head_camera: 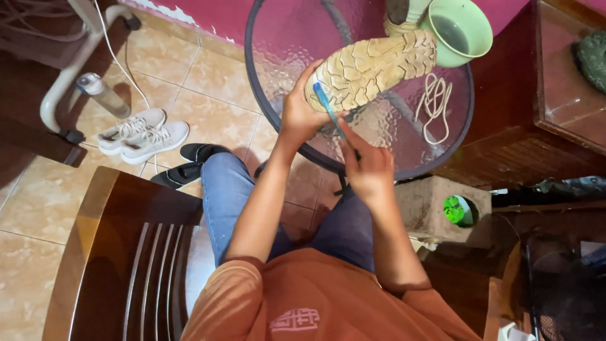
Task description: The person is cleaning the sole of a boot using a toothbrush and a bowl of liquid on a glass table.
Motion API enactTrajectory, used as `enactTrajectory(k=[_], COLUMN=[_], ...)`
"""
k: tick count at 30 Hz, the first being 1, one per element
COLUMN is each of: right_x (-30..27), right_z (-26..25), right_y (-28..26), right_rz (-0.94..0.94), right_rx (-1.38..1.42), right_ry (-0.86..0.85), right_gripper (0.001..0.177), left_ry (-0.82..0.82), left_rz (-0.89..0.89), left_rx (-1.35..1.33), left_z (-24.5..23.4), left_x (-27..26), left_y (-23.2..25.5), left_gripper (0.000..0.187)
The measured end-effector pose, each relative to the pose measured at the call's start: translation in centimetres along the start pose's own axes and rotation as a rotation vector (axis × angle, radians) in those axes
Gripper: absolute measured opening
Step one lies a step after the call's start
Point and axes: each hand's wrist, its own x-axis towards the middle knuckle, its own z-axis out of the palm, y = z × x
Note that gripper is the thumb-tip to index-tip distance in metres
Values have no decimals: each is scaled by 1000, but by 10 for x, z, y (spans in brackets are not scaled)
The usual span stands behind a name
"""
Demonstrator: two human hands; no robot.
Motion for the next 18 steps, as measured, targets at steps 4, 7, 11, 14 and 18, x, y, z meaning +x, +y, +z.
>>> enactTrajectory(k=[4, 7, 11, 14, 18], right_x=[26, 33, 14, 27, 50], right_z=[13, 5, -30, -63, -67], right_y=[11, -3, 26, 29, 18], right_rz=[-56, -77, -14, 14, -282], right_rx=[-104, -16, -158, -191, -252], right_ry=[-35, 25, -89, -122, -93], right_gripper=[44, 39, 36, 34, 33], left_ry=[10, 35, 10, -31, -78], left_rz=[42, 19, 56, 98, 86], left_rx=[-56, -101, -59, 5, 150], left_z=[6, -1, -2, -3, 0], left_x=[1, 5, 3, 0, -4], left_y=[-29, -17, -16, 0, 6], left_gripper=[94, 90, 105, 98, 93])
